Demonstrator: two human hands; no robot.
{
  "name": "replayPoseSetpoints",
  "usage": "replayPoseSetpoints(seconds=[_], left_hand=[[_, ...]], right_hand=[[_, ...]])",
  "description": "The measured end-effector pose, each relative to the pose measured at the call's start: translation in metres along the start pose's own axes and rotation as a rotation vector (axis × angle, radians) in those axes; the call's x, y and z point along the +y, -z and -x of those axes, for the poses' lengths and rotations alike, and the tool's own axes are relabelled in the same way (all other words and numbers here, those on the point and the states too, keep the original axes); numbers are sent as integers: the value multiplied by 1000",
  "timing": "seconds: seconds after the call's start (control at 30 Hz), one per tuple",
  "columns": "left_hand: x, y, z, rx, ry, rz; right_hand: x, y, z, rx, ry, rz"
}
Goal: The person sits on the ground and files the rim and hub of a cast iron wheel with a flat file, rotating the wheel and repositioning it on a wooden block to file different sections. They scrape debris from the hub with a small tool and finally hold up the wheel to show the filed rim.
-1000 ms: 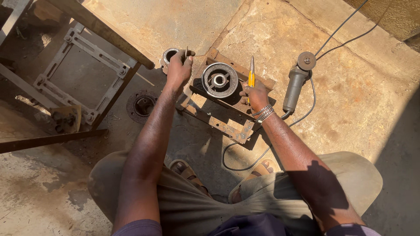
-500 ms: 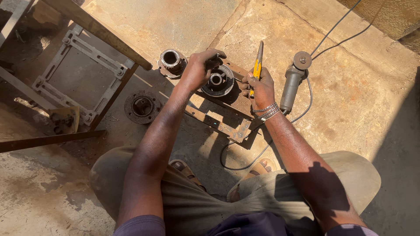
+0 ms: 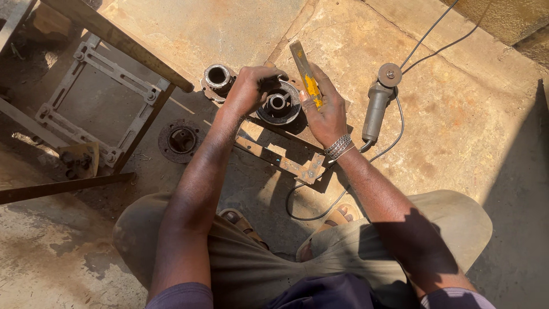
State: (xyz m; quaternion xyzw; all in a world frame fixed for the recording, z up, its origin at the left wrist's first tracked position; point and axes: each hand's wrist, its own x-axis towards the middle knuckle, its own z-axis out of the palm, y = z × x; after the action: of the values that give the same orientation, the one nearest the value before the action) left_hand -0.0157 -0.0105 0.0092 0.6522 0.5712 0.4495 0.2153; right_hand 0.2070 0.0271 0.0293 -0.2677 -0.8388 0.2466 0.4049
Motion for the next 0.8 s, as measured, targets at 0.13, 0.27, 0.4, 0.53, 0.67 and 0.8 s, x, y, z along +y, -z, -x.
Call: replayPoseSetpoints(seconds=[0.13,0.27,0.4,0.53,0.67,0.8], left_hand=[[-1,-4,-2,-63,86,-82],[-2,-5,-5,-46,-7,-93],[-8,-5,-6,-49,-3,-53],[-15,-4,-4,-88,38,-106],[-15,0,-2,-8,-16,-51],[-9,7,-8,0,34,18]], right_hand=[[-6,-9,2,-172,-169,90],[-2,-18,11,17,-190,40],[4,-37,20,461,-230,-135],[2,-40,19,-38,-118,272],[-5,-27,16,201,-194,-75],[-13,-24,16,179,-280,-216]])
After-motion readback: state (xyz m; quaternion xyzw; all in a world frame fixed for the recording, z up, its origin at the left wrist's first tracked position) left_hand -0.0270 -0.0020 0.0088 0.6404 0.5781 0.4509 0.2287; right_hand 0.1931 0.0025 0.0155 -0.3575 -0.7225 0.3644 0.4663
